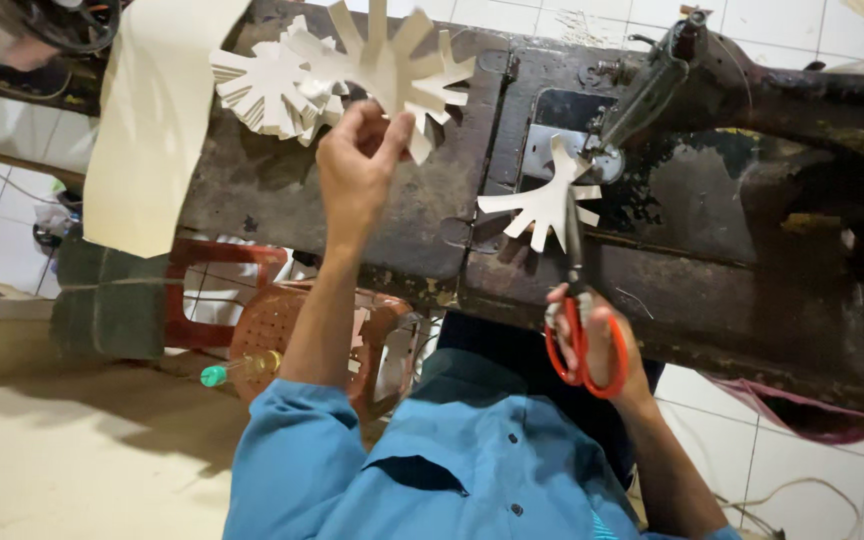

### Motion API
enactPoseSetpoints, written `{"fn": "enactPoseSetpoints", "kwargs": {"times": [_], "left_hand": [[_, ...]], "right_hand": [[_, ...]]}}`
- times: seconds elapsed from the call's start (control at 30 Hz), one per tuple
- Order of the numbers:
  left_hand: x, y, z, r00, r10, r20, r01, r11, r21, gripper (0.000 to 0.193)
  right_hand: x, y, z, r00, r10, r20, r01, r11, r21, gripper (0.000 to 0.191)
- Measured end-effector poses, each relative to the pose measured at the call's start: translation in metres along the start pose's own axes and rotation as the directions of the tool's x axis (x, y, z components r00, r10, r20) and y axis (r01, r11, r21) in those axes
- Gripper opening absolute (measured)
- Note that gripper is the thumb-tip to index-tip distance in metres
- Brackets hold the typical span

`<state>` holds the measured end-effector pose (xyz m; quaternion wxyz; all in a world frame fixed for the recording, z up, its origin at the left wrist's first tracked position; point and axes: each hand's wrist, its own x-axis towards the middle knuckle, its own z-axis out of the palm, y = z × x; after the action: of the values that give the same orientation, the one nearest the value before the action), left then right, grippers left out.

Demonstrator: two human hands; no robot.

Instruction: The person sits at an industrial sewing machine and stitches white cut shoe upper pieces one at a time, guiding each piece under the needle, then trims the thread with scissors and places the finished piece on a growing stack on the workbench.

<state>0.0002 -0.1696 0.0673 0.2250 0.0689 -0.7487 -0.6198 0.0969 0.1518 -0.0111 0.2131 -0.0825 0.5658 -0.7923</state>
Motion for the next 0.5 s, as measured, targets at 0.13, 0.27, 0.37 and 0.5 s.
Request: {"fn": "enactPoseSetpoints", "kwargs": {"times": [0.13, 0.27, 0.37, 0.5], "left_hand": [[0.014, 0.003, 0.006, 1.0, 0.003, 0.008, -0.003, 1.0, -0.024, 0.028], [0.045, -0.001, 0.01, 0.987, 0.095, 0.13, -0.133, 0.934, 0.332, 0.026], [0.071, -0.005, -0.005, 0.955, 0.248, 0.166, -0.283, 0.928, 0.244, 0.028], [0.108, -0.013, -0.029, 0.928, 0.25, 0.277, -0.322, 0.911, 0.258, 0.028]], "right_hand": [[-0.001, 0.001, -0.006, 1.0, -0.021, -0.013, 0.021, 1.0, 0.022, 0.085], [-0.01, -0.002, -0.009, 1.0, -0.016, -0.008, 0.015, 0.995, -0.102, 0.089], [-0.015, -0.008, -0.014, 1.0, -0.008, -0.013, 0.006, 0.993, -0.121, 0.09], [-0.017, -0.014, -0.018, 0.996, 0.018, -0.083, -0.029, 0.99, -0.139, 0.091]]}}
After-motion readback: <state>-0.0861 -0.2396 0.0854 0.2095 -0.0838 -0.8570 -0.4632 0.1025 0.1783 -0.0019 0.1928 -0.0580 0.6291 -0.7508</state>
